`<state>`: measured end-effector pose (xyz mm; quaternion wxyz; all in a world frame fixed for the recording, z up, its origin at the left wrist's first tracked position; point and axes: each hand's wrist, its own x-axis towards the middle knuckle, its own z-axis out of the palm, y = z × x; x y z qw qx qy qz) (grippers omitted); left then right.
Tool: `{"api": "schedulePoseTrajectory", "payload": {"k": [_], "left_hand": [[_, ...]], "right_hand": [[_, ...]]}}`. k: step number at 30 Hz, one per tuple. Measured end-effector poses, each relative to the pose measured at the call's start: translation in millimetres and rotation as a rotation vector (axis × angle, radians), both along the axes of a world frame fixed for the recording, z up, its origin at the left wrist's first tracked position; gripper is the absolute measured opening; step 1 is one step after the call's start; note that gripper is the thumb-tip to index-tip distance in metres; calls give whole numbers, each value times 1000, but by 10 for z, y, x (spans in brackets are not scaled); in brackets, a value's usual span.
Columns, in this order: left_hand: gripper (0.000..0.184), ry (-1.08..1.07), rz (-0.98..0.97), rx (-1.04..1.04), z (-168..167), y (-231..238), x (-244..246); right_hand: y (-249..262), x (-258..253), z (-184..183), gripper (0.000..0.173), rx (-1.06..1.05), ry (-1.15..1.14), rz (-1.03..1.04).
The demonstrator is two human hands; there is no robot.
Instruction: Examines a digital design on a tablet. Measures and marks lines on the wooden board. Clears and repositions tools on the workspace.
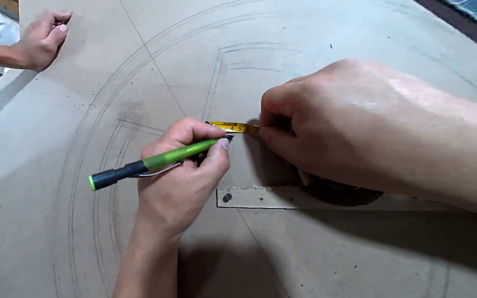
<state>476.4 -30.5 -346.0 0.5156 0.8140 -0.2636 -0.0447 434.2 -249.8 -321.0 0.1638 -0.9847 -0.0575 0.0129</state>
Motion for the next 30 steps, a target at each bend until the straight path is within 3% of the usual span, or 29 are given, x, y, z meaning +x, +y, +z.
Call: {"api": "schedulePoseTrajectory", "payload": {"k": [30], "left_hand": [[10,-47,33,34,-44,-37,5]], "right_hand": [[-3,4,-11,26,-20,-2,26]]}}
